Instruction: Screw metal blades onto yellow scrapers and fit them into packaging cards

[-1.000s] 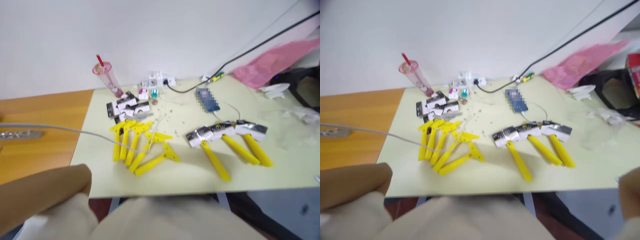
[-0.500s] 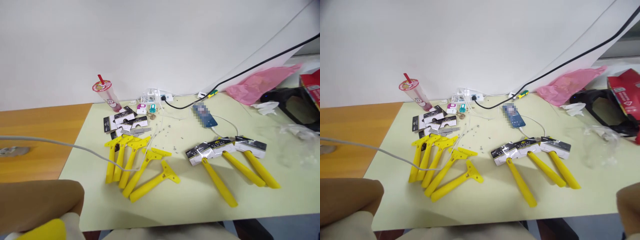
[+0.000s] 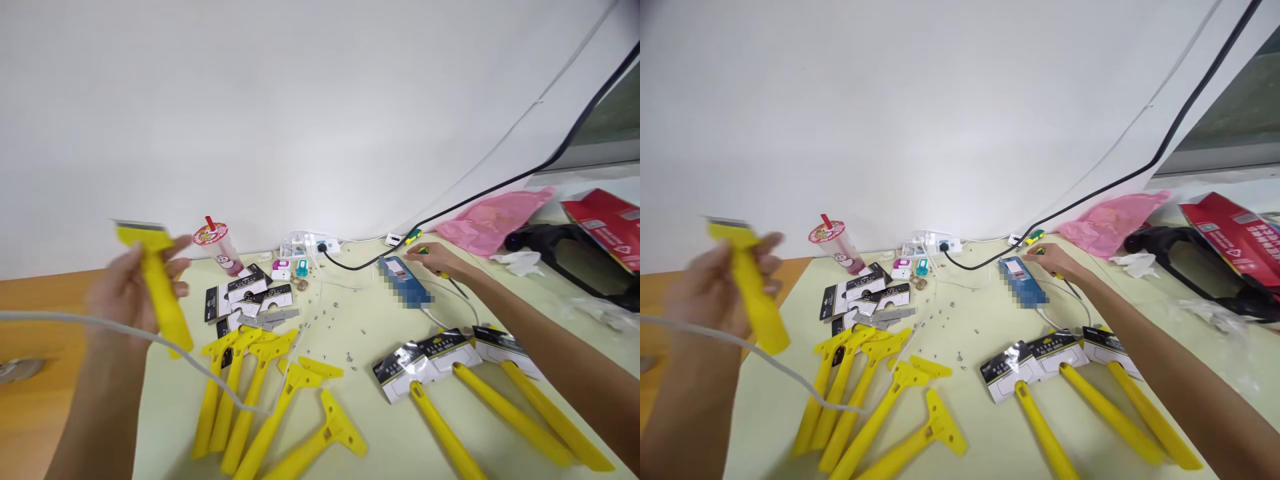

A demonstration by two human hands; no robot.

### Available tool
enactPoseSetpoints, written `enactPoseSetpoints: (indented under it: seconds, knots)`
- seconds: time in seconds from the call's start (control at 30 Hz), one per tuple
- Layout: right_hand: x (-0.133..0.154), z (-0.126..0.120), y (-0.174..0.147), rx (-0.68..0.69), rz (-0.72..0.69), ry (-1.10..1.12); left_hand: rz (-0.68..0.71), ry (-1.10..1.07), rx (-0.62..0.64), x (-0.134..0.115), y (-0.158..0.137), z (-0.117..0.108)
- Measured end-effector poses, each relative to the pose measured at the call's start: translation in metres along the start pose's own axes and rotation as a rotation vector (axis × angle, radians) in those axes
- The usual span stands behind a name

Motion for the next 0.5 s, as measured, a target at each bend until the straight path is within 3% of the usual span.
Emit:
enactPoseSetpoints:
  seconds: [0.1,0.23,0.5]
  knots:
    - [-0.017,0.011,0.028,0.131,0.014,0.082,-0.169,0.024,0.171,0.035,0.004,0.031]
    - [-0.023,0.016,0.041,0.210,-0.004,0.129,-0.231,0.049,0.360,0.068,-0.003,0.069]
    - [-0.034,0.018,0.052,0.174,0.008,0.077,-0.261,0.042,0.536,0.086,-0.012,0.101]
Point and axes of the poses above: each hand's wrist, its own y-axis towards the middle knuckle, its own z-axis out of the palm, x = y × z, the point moved 6 cm from there along y, towards the middle knuckle, and after that the axes turned 11 degrees about y, right-handed, at the moved point
